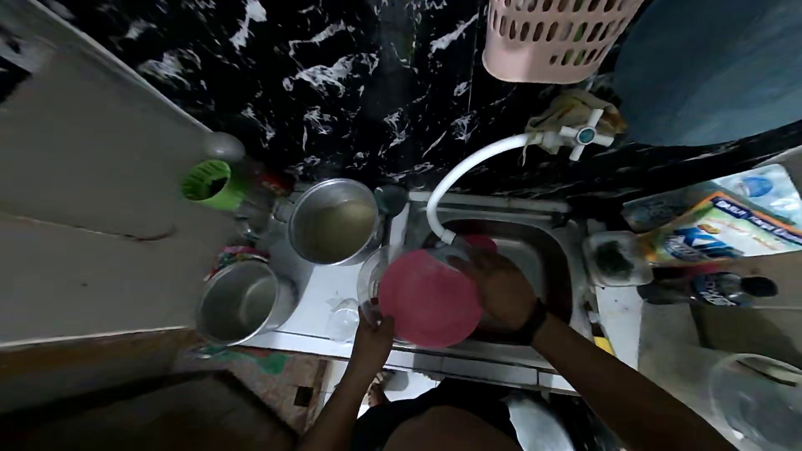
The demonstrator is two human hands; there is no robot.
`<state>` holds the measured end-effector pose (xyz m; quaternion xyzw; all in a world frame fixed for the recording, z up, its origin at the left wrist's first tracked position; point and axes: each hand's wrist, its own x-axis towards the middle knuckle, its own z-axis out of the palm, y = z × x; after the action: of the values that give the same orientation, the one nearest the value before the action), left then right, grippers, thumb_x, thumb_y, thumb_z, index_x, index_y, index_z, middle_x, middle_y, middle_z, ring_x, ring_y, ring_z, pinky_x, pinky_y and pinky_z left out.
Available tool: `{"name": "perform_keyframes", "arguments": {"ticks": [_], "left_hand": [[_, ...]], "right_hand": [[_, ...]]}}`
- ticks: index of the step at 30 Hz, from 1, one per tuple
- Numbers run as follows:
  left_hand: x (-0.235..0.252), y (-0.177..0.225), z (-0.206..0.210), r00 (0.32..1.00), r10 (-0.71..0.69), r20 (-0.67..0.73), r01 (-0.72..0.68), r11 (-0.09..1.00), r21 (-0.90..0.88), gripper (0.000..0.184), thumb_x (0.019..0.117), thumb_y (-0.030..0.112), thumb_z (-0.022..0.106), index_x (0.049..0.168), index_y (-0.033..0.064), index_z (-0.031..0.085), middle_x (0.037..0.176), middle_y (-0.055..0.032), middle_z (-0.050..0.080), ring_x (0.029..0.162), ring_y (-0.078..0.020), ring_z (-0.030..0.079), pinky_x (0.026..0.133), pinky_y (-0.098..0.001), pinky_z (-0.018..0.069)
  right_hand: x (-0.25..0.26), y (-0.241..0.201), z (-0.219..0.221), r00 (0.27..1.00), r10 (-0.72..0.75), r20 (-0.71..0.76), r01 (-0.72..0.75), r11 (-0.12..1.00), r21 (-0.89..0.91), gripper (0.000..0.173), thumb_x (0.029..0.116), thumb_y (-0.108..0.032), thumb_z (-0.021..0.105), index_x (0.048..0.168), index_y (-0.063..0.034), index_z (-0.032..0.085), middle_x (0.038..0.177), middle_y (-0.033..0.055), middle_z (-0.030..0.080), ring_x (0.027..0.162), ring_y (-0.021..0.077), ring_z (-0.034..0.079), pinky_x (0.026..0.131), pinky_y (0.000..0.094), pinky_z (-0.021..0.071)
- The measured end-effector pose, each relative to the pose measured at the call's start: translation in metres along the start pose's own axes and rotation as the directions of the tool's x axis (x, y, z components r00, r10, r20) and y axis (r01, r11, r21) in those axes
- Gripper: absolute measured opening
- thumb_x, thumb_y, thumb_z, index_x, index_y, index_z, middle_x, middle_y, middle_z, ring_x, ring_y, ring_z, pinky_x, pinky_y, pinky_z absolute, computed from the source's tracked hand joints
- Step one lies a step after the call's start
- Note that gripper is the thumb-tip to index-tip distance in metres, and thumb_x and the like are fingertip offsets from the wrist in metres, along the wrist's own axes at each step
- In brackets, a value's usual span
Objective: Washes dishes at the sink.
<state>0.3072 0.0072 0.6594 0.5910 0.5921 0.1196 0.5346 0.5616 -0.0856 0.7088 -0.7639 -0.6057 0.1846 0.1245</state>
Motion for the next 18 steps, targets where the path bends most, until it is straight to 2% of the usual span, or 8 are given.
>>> {"name": "perform_keyframes", "arguments": {"ticks": [2, 4, 9, 11, 13, 16, 18], "left_hand": [[0.000, 0.003, 0.000, 1.000, -0.008, 0.003, 0.008, 1.000, 0.009, 0.052, 0.1016, 0.013, 0.052, 0.149, -0.0003, 0.036, 0.117, -0.0189, 0.063, 0.096, -0.0216, 0.067, 0.084, -0.0408, 0.0573], [0.001, 0.005, 0.001, 1.000, -0.012, 0.006, 0.012, 1.000, 0.007, 0.051, 0.1015, 0.014, 0.052, 0.148, 0.0006, 0.036, 0.116, -0.0186, 0.063, 0.096, -0.0217, 0.066, 0.083, -0.0409, 0.0568], [0.003, 0.007, 0.005, 0.999, 0.007, 0.032, -0.007, 1.000, 0.003, 0.054, 0.1013, 0.013, 0.052, 0.150, 0.0006, 0.034, 0.119, -0.0195, 0.063, 0.098, -0.0227, 0.067, 0.084, -0.0414, 0.0579], [0.004, 0.009, 0.007, 0.999, 0.010, 0.039, -0.010, 1.000, 0.002, 0.054, 0.1015, 0.014, 0.052, 0.151, 0.0008, 0.033, 0.118, -0.0196, 0.062, 0.097, -0.0227, 0.067, 0.082, -0.0415, 0.0584], [0.003, 0.010, 0.008, 0.999, 0.004, 0.036, -0.004, 1.000, -0.003, 0.054, 0.1014, 0.014, 0.053, 0.150, 0.0014, 0.034, 0.116, -0.0189, 0.064, 0.092, -0.0219, 0.068, 0.080, -0.0410, 0.0586], [-0.002, 0.007, 0.009, 1.000, 0.014, 0.025, -0.014, 1.000, 0.005, 0.053, 0.1007, 0.014, 0.054, 0.149, 0.0010, 0.036, 0.116, -0.0181, 0.064, 0.093, -0.0206, 0.068, 0.080, -0.0398, 0.0589], [-0.004, 0.003, 0.008, 0.999, 0.040, 0.014, -0.040, 0.999, 0.018, 0.055, 0.0991, 0.014, 0.055, 0.149, 0.0007, 0.036, 0.118, -0.0178, 0.064, 0.097, -0.0205, 0.067, 0.084, -0.0397, 0.0578]], "right_hand": [[-0.006, 0.014, 0.000, 0.991, 0.036, -0.132, -0.031, 0.999, 0.043, 0.050, 0.0988, -0.006, 0.054, 0.145, -0.0252, 0.060, 0.148, 0.0118, 0.058, 0.131, 0.0352, 0.060, 0.105, 0.0554, 0.0508], [-0.012, 0.022, -0.002, 0.972, 0.051, -0.230, -0.034, 0.996, 0.077, 0.052, 0.0945, -0.001, 0.054, 0.141, -0.0218, 0.064, 0.144, 0.0115, 0.062, 0.124, 0.0350, 0.065, 0.099, 0.0551, 0.0551], [-0.019, 0.029, -0.002, 0.951, 0.015, -0.307, -0.002, 0.999, 0.042, 0.050, 0.0956, -0.001, 0.052, 0.136, -0.0250, 0.068, 0.143, 0.0113, 0.063, 0.124, 0.0347, 0.065, 0.100, 0.0544, 0.0541], [-0.018, 0.030, -0.006, 0.945, 0.030, -0.326, -0.009, 0.998, 0.064, 0.049, 0.0953, -0.002, 0.051, 0.134, -0.0247, 0.069, 0.139, 0.0103, 0.066, 0.121, 0.0340, 0.067, 0.097, 0.0557, 0.0556], [-0.018, 0.036, -0.015, 0.944, 0.095, -0.316, -0.044, 0.986, 0.163, 0.046, 0.0976, -0.003, 0.051, 0.135, -0.0219, 0.069, 0.136, 0.0101, 0.067, 0.118, 0.0333, 0.068, 0.096, 0.0570, 0.0557], [-0.026, 0.060, -0.023, 0.900, 0.212, -0.380, -0.106, 0.954, 0.280, 0.044, 0.1005, -0.006, 0.050, 0.139, -0.0193, 0.066, 0.130, 0.0127, 0.070, 0.112, 0.0337, 0.070, 0.093, 0.0591, 0.0562], [-0.036, 0.082, -0.026, 0.854, 0.320, -0.411, -0.166, 0.915, 0.369, 0.042, 0.1026, -0.009, 0.048, 0.141, -0.0174, 0.063, 0.133, 0.0133, 0.068, 0.118, 0.0317, 0.068, 0.098, 0.0581, 0.0541]]}}
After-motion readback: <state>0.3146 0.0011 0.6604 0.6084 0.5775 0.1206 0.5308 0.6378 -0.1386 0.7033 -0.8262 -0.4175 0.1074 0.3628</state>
